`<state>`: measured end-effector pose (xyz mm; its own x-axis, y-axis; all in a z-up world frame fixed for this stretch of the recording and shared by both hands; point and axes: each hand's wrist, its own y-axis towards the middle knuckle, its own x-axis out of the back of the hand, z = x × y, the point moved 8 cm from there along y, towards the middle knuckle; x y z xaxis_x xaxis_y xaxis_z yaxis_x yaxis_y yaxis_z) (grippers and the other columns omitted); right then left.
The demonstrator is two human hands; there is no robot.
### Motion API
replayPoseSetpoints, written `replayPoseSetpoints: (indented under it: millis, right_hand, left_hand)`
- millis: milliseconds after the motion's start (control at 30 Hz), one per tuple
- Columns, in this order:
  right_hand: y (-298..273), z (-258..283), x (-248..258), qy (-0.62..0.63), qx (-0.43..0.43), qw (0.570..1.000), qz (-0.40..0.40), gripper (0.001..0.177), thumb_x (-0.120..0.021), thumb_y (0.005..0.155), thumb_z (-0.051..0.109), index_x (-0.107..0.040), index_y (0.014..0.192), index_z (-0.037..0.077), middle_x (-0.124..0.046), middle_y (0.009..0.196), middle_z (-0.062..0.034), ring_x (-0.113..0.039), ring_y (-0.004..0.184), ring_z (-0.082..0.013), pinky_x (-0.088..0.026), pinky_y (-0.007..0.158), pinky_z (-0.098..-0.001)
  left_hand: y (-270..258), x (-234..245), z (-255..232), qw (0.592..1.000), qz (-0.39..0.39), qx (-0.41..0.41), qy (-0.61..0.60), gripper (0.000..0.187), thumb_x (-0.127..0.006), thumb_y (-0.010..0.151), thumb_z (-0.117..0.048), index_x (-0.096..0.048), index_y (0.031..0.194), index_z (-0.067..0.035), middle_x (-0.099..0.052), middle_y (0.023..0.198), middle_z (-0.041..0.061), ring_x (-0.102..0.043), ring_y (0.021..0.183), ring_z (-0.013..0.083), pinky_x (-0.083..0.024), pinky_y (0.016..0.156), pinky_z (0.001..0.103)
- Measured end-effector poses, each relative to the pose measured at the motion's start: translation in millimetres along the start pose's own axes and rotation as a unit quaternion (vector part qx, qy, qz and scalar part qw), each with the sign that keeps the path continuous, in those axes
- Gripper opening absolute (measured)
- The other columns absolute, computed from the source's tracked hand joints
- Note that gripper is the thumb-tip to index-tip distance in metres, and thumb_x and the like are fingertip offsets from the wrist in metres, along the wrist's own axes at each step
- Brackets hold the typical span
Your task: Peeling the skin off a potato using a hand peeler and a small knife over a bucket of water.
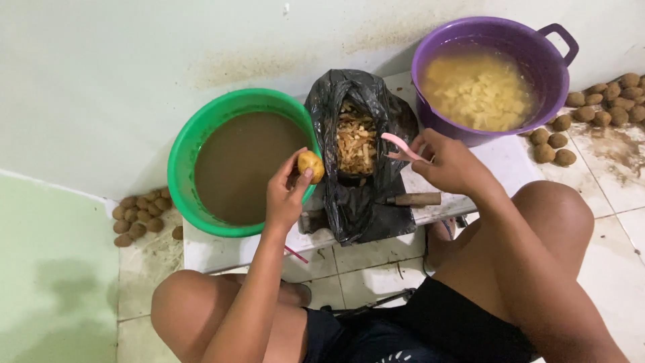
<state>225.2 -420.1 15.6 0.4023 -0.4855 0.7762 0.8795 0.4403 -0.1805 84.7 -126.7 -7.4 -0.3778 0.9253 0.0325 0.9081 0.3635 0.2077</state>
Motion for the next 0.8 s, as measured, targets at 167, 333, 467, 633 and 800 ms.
replayPoseSetpoints:
  millis: [167,333,467,633,800]
  right_hand:
    - [5,27,6,0.032,0.024,0.998,-0.046,0.036,-0.071,0.086,0.03,-0.063,0.12,0.022,-0.076,0.095,-0.0108,-0.074,0.093,-0.0408,-0.055,0.081,-0.0548]
    - [13,71,15,0.09,0.099,0.986,-0.104,0.031,-0.068,0.094,0.024,-0.061,0.123,0.015,-0.072,0.093,-0.0152,-0.072,0.092,-0.0445,-0.056,0.077,-0.0544]
    - [16,104,-2,0.056,0.163,0.976,-0.133,0.03,-0.061,0.099,0.023,-0.053,0.127,0.015,-0.07,0.088,-0.0213,-0.069,0.082,-0.0525,-0.051,0.07,-0.0632]
    - [22,112,-19,0.024,0.203,0.962,-0.178,0.028,-0.059,0.104,0.027,-0.047,0.127,0.017,-0.07,0.083,-0.0202,-0.069,0.073,-0.0516,-0.05,0.062,-0.0638]
    - [14,118,-25,0.049,0.241,0.952,-0.184,0.022,-0.053,0.11,0.018,-0.044,0.129,0.015,-0.066,0.081,-0.0184,-0.066,0.063,-0.0488,-0.05,0.053,-0.0588]
  left_hand:
    - [34,-20,-11,1.0,0.007,-0.022,0.014,0.051,-0.072,0.098,-0.031,-0.061,0.142,-0.009,-0.063,0.131,0.021,-0.065,0.117,0.0319,-0.055,0.102,0.047]
    - [62,-49,-16,0.999,0.037,-0.008,-0.006,0.046,-0.063,0.103,-0.036,-0.058,0.146,-0.018,-0.057,0.14,0.015,-0.064,0.12,0.0304,-0.059,0.093,0.042]
    - [71,-57,-2,0.996,0.027,-0.04,-0.071,0.045,-0.047,0.11,-0.037,-0.058,0.145,-0.01,-0.052,0.146,0.023,-0.05,0.136,0.035,-0.044,0.113,0.052]
    - [83,-63,7,0.993,0.018,-0.063,-0.097,0.046,-0.034,0.115,-0.033,-0.06,0.142,-0.006,-0.056,0.146,0.018,-0.048,0.138,0.0273,-0.037,0.119,0.047]
    - [80,-73,-7,0.996,0.04,-0.064,-0.047,0.041,-0.035,0.113,-0.021,-0.059,0.142,-0.007,-0.061,0.14,0.021,-0.053,0.135,0.0323,-0.039,0.118,0.051]
